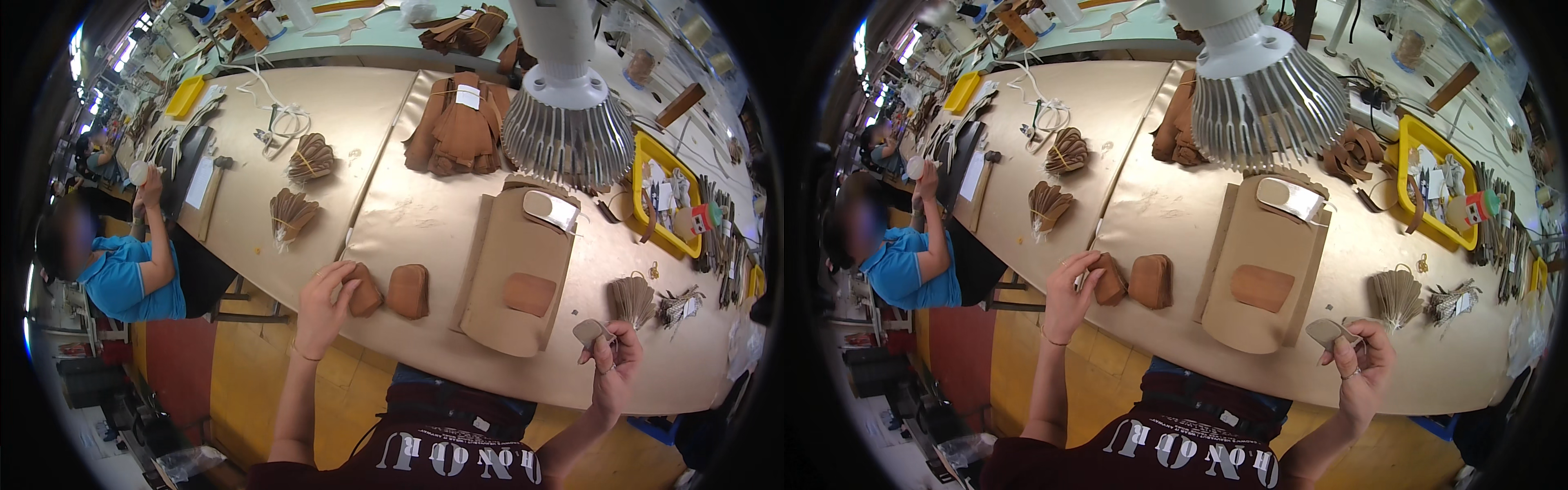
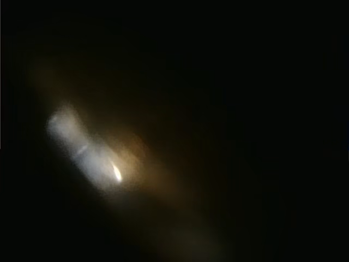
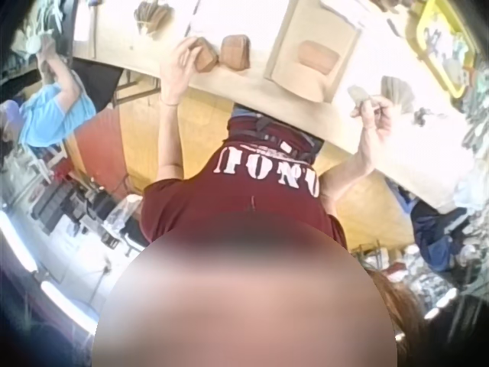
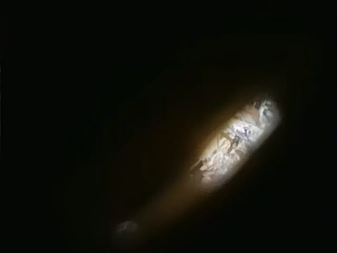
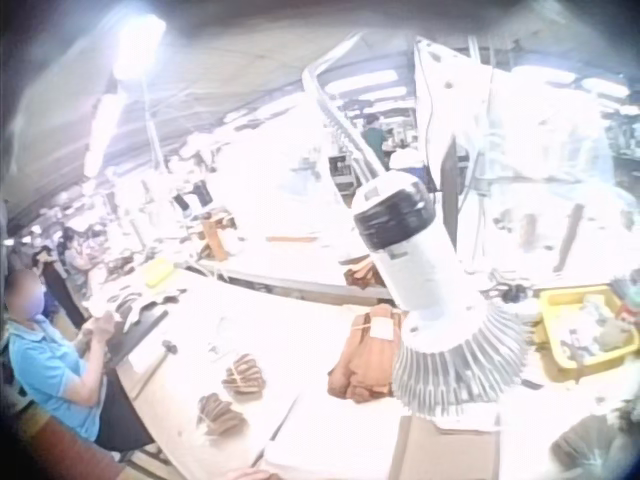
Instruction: The person assembles small brown leather pieces by hand, inserting white inserts and securing them with rubber bands. They repeatedly pick up leather pieces, align them, and bundle them into stacks on the workbench.
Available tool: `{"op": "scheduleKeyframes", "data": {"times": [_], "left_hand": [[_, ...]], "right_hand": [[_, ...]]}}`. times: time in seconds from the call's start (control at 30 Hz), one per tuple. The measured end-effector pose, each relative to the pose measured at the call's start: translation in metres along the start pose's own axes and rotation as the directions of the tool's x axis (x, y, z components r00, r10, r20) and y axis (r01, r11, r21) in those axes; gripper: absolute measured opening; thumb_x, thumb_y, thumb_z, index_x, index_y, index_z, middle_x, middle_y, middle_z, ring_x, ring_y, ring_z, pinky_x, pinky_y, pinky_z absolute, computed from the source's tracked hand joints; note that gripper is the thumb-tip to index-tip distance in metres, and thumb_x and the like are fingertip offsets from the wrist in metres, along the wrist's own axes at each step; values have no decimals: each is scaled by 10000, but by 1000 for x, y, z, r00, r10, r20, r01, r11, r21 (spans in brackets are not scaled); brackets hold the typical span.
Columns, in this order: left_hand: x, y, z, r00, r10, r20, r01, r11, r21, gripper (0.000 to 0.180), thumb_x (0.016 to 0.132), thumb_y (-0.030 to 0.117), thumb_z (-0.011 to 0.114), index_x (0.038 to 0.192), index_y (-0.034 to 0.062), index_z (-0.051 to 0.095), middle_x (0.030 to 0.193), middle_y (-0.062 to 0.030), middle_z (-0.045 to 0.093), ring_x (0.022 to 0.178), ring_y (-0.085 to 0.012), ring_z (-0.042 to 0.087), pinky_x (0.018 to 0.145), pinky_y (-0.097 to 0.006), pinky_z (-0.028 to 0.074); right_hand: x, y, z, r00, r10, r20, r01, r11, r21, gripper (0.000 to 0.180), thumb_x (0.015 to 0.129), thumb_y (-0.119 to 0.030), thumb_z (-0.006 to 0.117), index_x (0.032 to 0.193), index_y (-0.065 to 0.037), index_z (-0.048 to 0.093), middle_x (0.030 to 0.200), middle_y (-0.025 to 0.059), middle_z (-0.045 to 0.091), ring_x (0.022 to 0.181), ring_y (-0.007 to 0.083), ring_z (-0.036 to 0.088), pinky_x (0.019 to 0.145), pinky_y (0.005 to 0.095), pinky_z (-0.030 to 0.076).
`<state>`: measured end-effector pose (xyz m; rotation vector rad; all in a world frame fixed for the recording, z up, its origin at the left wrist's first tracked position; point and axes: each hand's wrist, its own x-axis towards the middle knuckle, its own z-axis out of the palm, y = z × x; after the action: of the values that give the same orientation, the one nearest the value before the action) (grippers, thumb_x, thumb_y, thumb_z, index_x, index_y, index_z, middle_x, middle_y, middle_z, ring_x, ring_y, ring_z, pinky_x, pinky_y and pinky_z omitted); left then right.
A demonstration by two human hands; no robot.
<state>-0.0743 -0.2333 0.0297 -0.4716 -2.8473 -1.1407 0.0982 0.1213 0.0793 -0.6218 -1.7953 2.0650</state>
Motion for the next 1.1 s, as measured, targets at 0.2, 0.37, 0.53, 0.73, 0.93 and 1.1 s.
{"op": "scheduleKeyframes", "data": {"times": [0.2,0.37,0.53,0.73,0.93,1.1], "left_hand": [[-5,12,0,955,287,-80,-250,918,308,102,780,-6,697,856,26,637,1006,-113,666,869,-296,651,749,-340,514],[-12,40,-16,991,42,-129,-92,906,-412,183,818,-62,657,953,38,585,954,-92,660,760,-149,644,661,-235,497],[27,95,2,998,-65,18,52,560,-827,328,843,-86,634,1131,11,513,932,-76,637,783,-70,614,653,-167,480],[75,173,84,974,34,224,155,619,-770,268,869,-33,655,1112,-23,544,963,-70,626,785,-53,594,633,-168,458],[66,178,96,984,90,154,6,849,-529,202,828,6,698,1013,-8,618,909,-38,630,752,-50,545,623,-181,436],[71,170,96,973,18,228,106,849,-518,270,795,50,730,1049,29,639,887,-62,632,738,-84,530,633,-226,441]], "right_hand": [[2,-5,4,1000,11,-2,-11,1000,-17,152,886,-57,650,996,14,573,842,53,597,663,113,585,614,237,477],[10,-7,5,999,52,1,-52,997,-51,160,894,-83,654,1002,14,585,801,34,598,677,77,568,601,226,476],[28,-4,13,996,82,28,-83,995,58,226,900,-85,651,1090,26,596,879,46,635,702,86,579,622,234,497],[42,-6,18,997,62,42,-64,997,37,287,891,-43,656,1163,21,590,968,50,640,766,93,604,704,240,523],[49,-5,15,992,85,98,-85,996,-11,294,889,-54,665,1171,-2,599,968,36,632,860,89,619,751,231,535],[56,-2,20,993,76,89,-77,997,9,275,892,-72,667,1153,-5,613,924,24,640,831,82,624,726,228,542]]}}
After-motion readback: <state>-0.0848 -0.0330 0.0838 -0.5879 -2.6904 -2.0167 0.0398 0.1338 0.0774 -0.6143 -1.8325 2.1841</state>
